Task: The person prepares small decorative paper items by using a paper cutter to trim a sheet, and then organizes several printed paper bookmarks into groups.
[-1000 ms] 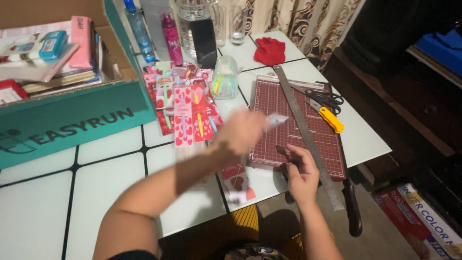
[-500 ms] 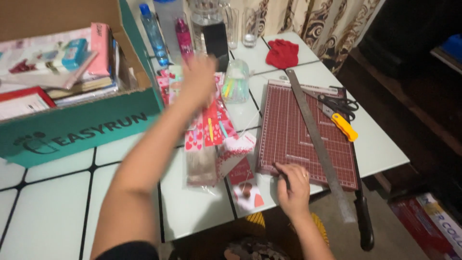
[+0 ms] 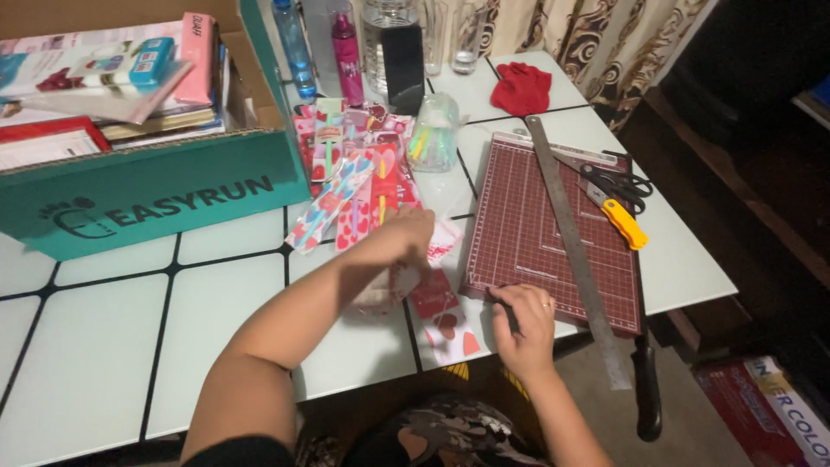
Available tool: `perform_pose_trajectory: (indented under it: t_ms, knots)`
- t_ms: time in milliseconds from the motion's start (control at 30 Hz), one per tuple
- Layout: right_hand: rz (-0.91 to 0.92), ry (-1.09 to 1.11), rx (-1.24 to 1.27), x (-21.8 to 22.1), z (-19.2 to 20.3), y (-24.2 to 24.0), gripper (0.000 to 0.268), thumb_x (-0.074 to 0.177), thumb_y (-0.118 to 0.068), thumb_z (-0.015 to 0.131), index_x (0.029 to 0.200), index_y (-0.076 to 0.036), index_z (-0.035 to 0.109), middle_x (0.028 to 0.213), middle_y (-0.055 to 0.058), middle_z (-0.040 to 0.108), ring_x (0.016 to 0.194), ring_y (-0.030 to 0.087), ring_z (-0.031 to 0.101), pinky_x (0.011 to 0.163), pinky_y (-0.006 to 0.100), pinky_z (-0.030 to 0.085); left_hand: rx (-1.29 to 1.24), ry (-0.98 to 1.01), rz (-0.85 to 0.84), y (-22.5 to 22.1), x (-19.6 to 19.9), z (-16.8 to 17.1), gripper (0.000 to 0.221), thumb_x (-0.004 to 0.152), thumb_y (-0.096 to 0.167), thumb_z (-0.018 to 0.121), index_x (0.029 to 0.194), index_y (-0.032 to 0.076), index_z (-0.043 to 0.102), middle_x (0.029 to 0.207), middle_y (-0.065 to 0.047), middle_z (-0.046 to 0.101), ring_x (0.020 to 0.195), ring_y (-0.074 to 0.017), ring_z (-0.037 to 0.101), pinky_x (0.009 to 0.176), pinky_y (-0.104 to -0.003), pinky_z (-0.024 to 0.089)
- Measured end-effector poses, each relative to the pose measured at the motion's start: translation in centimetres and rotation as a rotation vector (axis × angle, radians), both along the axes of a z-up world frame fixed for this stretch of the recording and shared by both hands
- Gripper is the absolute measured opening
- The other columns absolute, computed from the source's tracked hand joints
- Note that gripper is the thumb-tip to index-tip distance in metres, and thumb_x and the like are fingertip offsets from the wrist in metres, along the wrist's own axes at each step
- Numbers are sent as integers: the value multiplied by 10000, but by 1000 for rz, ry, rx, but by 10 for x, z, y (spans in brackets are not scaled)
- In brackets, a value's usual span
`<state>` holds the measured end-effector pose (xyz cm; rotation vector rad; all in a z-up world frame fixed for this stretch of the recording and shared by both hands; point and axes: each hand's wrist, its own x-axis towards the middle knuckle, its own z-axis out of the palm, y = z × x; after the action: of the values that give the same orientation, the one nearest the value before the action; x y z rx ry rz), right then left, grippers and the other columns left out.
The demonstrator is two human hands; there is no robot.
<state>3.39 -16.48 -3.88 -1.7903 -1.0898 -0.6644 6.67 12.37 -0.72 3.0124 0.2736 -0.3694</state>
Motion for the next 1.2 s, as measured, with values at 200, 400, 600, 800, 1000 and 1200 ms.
perform_pose_trajectory:
  t_ms: [200, 400, 600, 800, 1000, 1200]
  knots:
    - [72, 89, -22, -8, 2, -14, 202, 905, -75, 663, 1066, -128, 771, 982, 49, 729, 1033, 310, 656, 913, 413, 451, -21, 16, -57, 14, 13, -12, 719, 611, 505, 947, 1169, 100, 741, 1108, -152, 741, 1101, -398, 628, 866, -585, 421]
    - [85, 175, -57, -12, 10, -18, 183, 908, -85, 691, 1077, -108, 756, 1000, 71, 723, 1023, 336, 661, 921, 446, 474, -425, -216, 11, 18, -23, 77, 313, 884, 277, 750, 1139, 96, 741, 1115, -190, 752, 1146, -426, 676, 963, -528, 510]
    - [138, 354, 38, -16, 54, 9, 642, 857, -61, 784, 1429, 36, 510, 1292, 246, 591, 1253, 447, 593, 1050, 550, 470, -760, -597, -144, 11, -47, 104, 234, 967, 273, 702, 927, 43, 707, 775, -149, 687, 796, -223, 599, 800, -425, 478]
    - [190, 253, 103, 20, 56, 50, 309, 893, -85, 786, 1178, -21, 684, 1158, 141, 676, 1228, 368, 598, 1098, 520, 400, -938, -655, -312, -37, -78, 133, 210, 970, 243, 716, 848, 78, 672, 681, 1, 632, 750, -115, 540, 720, -342, 509]
    - [125, 736, 321, 28, 56, 34, 34, 976, -109, 719, 983, -121, 750, 675, -17, 644, 633, 63, 535, 614, 231, 457, -897, -796, -97, -30, -39, 93, 262, 990, 359, 669, 799, 181, 678, 564, 18, 660, 532, -102, 671, 565, -238, 502]
    - [55, 819, 561, 13, 61, 22, 248, 982, -7, 656, 1197, -114, 595, 847, -19, 697, 747, 42, 598, 714, 203, 483, -1246, -885, 88, -20, -39, 101, 230, 904, 138, 777, 982, -27, 638, 764, -137, 681, 507, -134, 665, 410, -216, 580]
